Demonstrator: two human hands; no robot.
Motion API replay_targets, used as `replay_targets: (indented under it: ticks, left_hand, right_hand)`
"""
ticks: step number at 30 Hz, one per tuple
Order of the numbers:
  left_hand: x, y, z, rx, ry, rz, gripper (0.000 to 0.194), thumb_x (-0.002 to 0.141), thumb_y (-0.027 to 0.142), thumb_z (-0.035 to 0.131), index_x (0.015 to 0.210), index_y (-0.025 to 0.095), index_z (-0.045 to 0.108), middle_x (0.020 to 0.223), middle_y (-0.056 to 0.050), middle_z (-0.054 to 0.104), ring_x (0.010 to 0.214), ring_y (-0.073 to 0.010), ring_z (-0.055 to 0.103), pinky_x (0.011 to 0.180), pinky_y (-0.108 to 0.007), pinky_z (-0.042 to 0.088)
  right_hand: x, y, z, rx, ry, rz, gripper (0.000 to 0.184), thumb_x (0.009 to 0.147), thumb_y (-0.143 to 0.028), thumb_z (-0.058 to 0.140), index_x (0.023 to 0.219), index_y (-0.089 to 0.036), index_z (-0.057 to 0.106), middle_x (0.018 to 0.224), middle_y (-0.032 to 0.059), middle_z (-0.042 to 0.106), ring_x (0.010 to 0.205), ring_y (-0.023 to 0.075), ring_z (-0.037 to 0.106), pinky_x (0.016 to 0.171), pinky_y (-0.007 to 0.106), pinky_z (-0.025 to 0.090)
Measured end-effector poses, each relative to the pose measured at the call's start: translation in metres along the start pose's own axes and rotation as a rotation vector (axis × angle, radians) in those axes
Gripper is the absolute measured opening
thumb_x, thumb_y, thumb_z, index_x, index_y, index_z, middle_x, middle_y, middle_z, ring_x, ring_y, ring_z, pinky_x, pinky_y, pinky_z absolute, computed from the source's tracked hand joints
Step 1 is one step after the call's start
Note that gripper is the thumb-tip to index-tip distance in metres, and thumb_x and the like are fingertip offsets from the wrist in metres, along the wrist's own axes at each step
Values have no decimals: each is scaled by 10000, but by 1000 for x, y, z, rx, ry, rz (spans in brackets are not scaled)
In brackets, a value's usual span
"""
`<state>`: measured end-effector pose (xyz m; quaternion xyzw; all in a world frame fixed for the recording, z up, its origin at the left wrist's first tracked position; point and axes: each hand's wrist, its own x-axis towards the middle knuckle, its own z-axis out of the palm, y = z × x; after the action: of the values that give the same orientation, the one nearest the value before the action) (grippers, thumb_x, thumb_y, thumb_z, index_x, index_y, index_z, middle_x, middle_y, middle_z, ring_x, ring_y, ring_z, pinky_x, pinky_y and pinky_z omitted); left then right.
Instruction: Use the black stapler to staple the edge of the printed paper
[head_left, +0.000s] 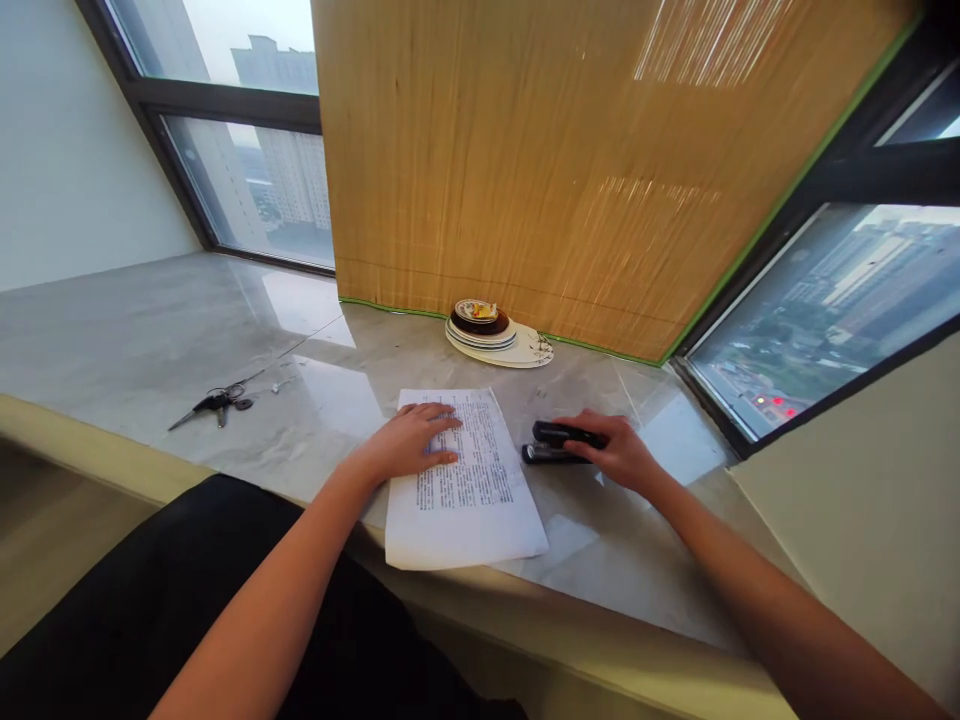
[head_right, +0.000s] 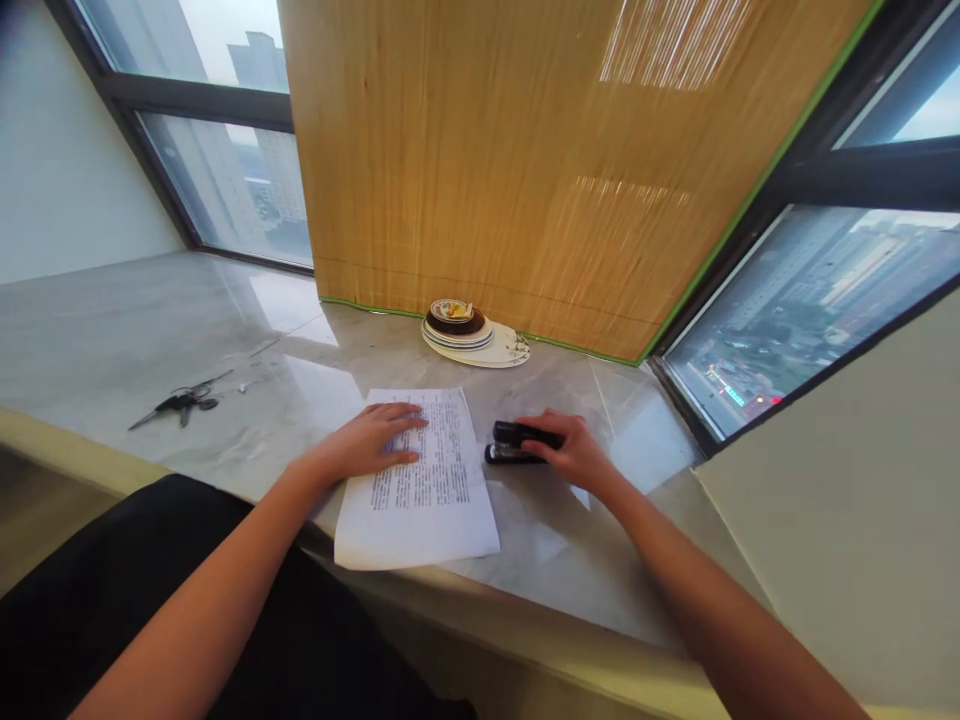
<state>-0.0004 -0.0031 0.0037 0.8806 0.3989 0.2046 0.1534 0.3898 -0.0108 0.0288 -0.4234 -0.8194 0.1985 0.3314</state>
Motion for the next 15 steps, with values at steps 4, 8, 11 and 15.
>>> replay_targets:
  ticks: [4, 8, 11, 15]
  left_hand:
    - [1, -5, -1, 63, 13, -52, 514, 916, 486, 701, 1380, 269, 652, 1541, -118, 552, 1440, -340, 482, 1217, -487, 292]
    - [2, -3, -3, 128, -15, -57, 481, 959, 454, 654, 1393, 248, 632, 1534, -120, 553, 1434, -325, 484, 1207, -476, 306]
    - [2, -3, -4, 167, -33, -56, 493, 968, 468, 640, 1404, 238, 620, 1526, -124, 552, 1421, -330, 492, 1187, -487, 333]
    - [1, -1, -5, 211, -45, -56, 474, 989, 470, 602, 1410, 250, 605, 1517, -117, 556, 1406, -327, 502, 1169, -510, 362]
  right_hand:
    - [-11, -2, -4, 129, -201, -128, 345, 942, -422, 715, 1250, -273, 764, 975, 84, 790, 840, 233, 704, 741, 370, 551]
    - [-6, -13, 3, 189, -252, -226, 369, 940, -409, 733, 1294, -302, 737, 999, 76, 798, 856, 230, 690, 775, 382, 541]
    - [-6, -19, 1, 178, -294, -261, 370, 953, -378, 726, 1315, -300, 723, 996, 75, 798, 854, 220, 677, 800, 387, 533]
    - [-8, -21, -2, 203, -303, -339, 380, 950, -342, 738, 1317, -245, 722, 981, 96, 793, 833, 207, 656, 770, 370, 520]
